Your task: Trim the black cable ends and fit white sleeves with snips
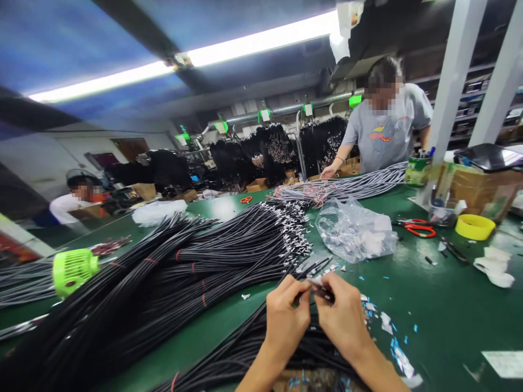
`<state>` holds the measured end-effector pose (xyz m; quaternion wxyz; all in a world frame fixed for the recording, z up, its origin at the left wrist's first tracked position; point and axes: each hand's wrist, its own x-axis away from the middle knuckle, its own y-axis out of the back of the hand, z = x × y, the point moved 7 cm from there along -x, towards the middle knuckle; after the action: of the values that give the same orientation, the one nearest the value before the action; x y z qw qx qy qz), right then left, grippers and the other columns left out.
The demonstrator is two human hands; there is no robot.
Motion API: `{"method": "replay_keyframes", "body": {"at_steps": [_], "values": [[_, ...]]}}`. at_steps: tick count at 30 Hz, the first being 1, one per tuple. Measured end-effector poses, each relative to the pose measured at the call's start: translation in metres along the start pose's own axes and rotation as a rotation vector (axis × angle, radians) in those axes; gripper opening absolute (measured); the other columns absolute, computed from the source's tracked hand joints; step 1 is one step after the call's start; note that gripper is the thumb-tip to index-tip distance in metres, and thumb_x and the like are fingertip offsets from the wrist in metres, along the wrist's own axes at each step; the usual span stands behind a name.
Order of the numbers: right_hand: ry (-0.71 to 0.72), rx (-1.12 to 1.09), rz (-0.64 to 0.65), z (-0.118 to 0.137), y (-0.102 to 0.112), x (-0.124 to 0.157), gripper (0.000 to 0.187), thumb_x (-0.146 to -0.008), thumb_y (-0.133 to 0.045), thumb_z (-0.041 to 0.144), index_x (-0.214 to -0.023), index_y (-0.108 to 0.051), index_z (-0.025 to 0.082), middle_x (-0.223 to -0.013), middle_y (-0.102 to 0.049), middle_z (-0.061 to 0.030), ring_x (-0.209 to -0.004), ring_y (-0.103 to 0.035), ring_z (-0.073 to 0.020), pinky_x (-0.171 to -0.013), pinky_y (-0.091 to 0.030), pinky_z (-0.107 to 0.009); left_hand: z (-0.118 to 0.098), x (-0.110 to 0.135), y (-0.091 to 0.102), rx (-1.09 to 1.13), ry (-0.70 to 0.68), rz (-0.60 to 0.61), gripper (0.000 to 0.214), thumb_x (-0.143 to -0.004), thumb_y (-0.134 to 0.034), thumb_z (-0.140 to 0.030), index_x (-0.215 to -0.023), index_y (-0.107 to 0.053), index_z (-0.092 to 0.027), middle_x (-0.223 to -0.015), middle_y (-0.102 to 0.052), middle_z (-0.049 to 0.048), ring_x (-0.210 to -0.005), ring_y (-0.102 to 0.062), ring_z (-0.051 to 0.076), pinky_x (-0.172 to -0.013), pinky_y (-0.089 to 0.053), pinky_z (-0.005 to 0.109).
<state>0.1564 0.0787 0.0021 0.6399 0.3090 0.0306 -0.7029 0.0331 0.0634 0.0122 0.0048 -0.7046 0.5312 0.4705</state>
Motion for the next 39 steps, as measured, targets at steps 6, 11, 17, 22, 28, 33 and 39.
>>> {"method": "replay_keyframes", "body": {"at_steps": [6, 11, 17, 22, 28, 33, 39], "values": [[-0.026, 0.012, -0.051, -0.005, 0.017, -0.009, 0.009, -0.080, -0.057, 0.026, -0.079, -0.061, 0.018, -0.072, -0.064, -0.0037, -0.064, -0.059, -0.0177, -0.061, -0.047, -0.027, 0.011, -0.005, -0.009, 0.127, 0.159, 0.096, 0.013, -0.074, -0.058, -0.008, -0.067, -0.066, -0.016, -0.065, -0.059, 0.0017, -0.061, -0.054, 0.013, -0.056, -0.039, 0.022], [-0.047, -0.046, -0.013, -0.010, 0.022, -0.018, 0.025, -0.082, -0.057, 0.036, -0.093, -0.067, 0.016, -0.084, -0.072, -0.0073, -0.076, -0.068, -0.0214, -0.068, -0.054, -0.029, 0.016, -0.012, 0.002, 0.296, 0.275, 0.057, 0.010, -0.078, -0.060, -0.020, -0.075, -0.069, -0.016, -0.071, -0.063, 0.0036, -0.066, -0.058, 0.015, -0.060, -0.044, 0.023], [-0.105, -0.253, -0.011, -0.012, 0.014, -0.014, 0.023, -0.075, -0.065, 0.033, -0.089, -0.068, 0.015, -0.084, -0.074, -0.0072, -0.075, -0.070, -0.0208, -0.071, -0.057, -0.029, 0.018, -0.009, -0.005, 0.331, 0.313, 0.174, 0.016, -0.079, -0.059, -0.025, -0.074, -0.069, -0.014, -0.067, -0.061, 0.0032, -0.062, -0.054, 0.014, -0.057, -0.041, 0.022], [-0.090, -0.200, -0.058, -0.014, 0.015, -0.009, 0.021, -0.076, -0.063, 0.029, -0.092, -0.068, 0.016, -0.086, -0.074, -0.0084, -0.076, -0.070, -0.0223, -0.073, -0.056, -0.033, 0.020, -0.008, -0.012, 0.376, 0.397, 0.241, 0.021, -0.080, -0.056, -0.025, -0.067, -0.066, -0.011, -0.060, -0.056, 0.0016, -0.056, -0.046, 0.011, -0.051, -0.034, 0.021], [-0.050, -0.132, -0.120, -0.006, 0.016, -0.007, 0.018, -0.076, -0.060, 0.029, -0.085, -0.066, 0.015, -0.068, -0.067, -0.0036, -0.057, -0.062, -0.0153, -0.052, -0.050, -0.024, 0.018, -0.002, -0.019, 0.478, 0.458, 0.277, 0.022, -0.077, -0.059, -0.029, -0.063, -0.060, -0.012, -0.054, -0.051, -0.0011, -0.048, -0.043, 0.009, -0.046, -0.031, 0.020], [-0.073, -0.125, -0.141, -0.005, 0.013, -0.007, 0.013, -0.074, -0.056, 0.022, -0.083, -0.061, 0.014, -0.059, -0.056, 0.0020, -0.045, -0.046, -0.0084, -0.042, -0.039, -0.019, 0.017, 0.003, -0.021, 0.442, 0.439, 0.202, 0.021, -0.074, -0.062, -0.027, -0.060, -0.055, -0.013, -0.054, -0.050, -0.0016, -0.048, -0.044, 0.009, -0.046, -0.031, 0.020], [-0.040, -0.099, -0.106, -0.004, 0.006, 0.004, 0.009, -0.067, -0.057, 0.014, -0.074, -0.061, 0.018, -0.064, -0.052, 0.0020, -0.057, -0.048, -0.0118, -0.053, -0.038, -0.022, 0.013, 0.004, -0.019, 0.231, 0.364, 0.157, 0.019, -0.078, -0.053, -0.018, -0.059, -0.055, -0.014, -0.056, -0.053, 0.0005, -0.051, -0.047, 0.011, -0.049, -0.032, 0.022]]}}
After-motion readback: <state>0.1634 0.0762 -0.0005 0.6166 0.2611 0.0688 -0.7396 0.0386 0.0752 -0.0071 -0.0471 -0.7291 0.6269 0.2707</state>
